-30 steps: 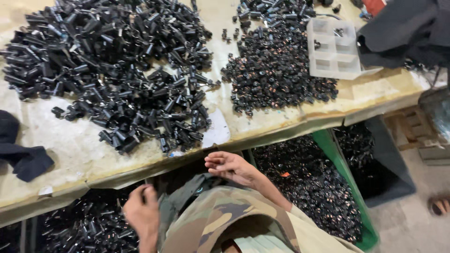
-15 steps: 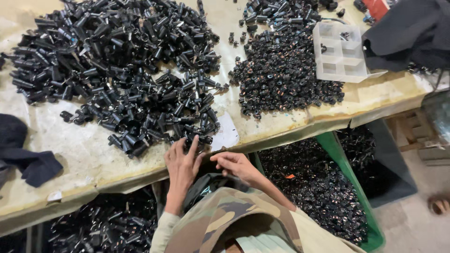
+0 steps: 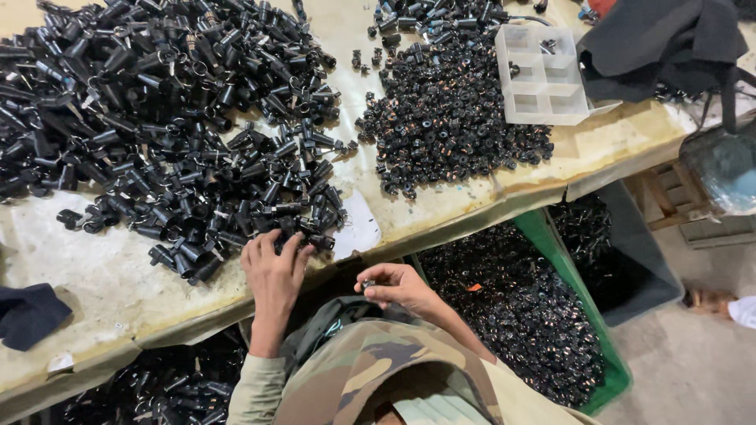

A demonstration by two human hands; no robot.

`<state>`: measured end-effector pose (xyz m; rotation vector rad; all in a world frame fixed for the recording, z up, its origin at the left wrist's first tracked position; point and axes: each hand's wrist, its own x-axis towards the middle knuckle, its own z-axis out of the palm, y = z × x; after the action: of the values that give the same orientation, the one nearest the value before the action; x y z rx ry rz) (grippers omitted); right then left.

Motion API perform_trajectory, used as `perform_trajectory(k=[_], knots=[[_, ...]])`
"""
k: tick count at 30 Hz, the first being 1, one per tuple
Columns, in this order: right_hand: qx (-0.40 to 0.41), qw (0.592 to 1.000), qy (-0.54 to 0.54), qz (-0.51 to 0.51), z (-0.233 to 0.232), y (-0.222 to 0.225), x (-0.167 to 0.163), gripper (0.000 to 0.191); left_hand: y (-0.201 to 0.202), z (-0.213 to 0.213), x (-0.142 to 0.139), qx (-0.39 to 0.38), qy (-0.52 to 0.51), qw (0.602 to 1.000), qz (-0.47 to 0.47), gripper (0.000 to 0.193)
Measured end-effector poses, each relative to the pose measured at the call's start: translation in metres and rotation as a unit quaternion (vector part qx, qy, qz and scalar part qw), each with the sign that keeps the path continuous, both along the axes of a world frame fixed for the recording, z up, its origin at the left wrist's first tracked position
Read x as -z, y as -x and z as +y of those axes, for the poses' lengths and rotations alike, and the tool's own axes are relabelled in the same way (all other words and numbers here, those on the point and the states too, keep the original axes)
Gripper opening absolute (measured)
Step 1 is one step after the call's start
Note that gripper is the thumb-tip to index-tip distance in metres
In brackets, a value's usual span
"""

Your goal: The person repeatedly picks small black cylindrical metal parts from a table, inserts a smaller component into each, and places the assembled units into a blue bin. The process is continuous and repetitive throughout the clip.

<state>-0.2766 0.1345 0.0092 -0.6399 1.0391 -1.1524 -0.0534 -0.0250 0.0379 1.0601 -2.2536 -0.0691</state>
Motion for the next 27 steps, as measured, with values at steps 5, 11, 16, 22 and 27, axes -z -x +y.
perform_trajectory(k=[5, 11, 16, 22, 27], knots=[[-0.007, 1.000, 0.016, 0.009, -0.008, -0.011, 0.005, 0.030, 0.010, -0.021, 0.005, -0.072, -0.081, 0.994, 0.027, 0.031], [-0.019, 0.999, -0.038, 0.007, -0.006, -0.017, -0.007, 0.018, -0.001, -0.033, -0.017, -0.098, -0.148, 0.957, 0.231, 0.035], [-0.069, 0.992, -0.040, 0.096, -0.005, -0.014, -0.019, 0.013, -0.015, -0.004, -0.038, 0.026, -0.307, 0.845, 0.437, 0.059], [-0.087, 0.976, -0.046, 0.195, -0.018, -0.023, -0.016, 0.020, -0.014, 0.029, -0.022, 0.111, -0.377, 0.834, 0.388, 0.046], [-0.025, 0.984, 0.020, 0.174, -0.025, -0.023, -0.013, 0.018, -0.026, 0.058, -0.016, 0.185, -0.460, 0.822, 0.278, 0.058]])
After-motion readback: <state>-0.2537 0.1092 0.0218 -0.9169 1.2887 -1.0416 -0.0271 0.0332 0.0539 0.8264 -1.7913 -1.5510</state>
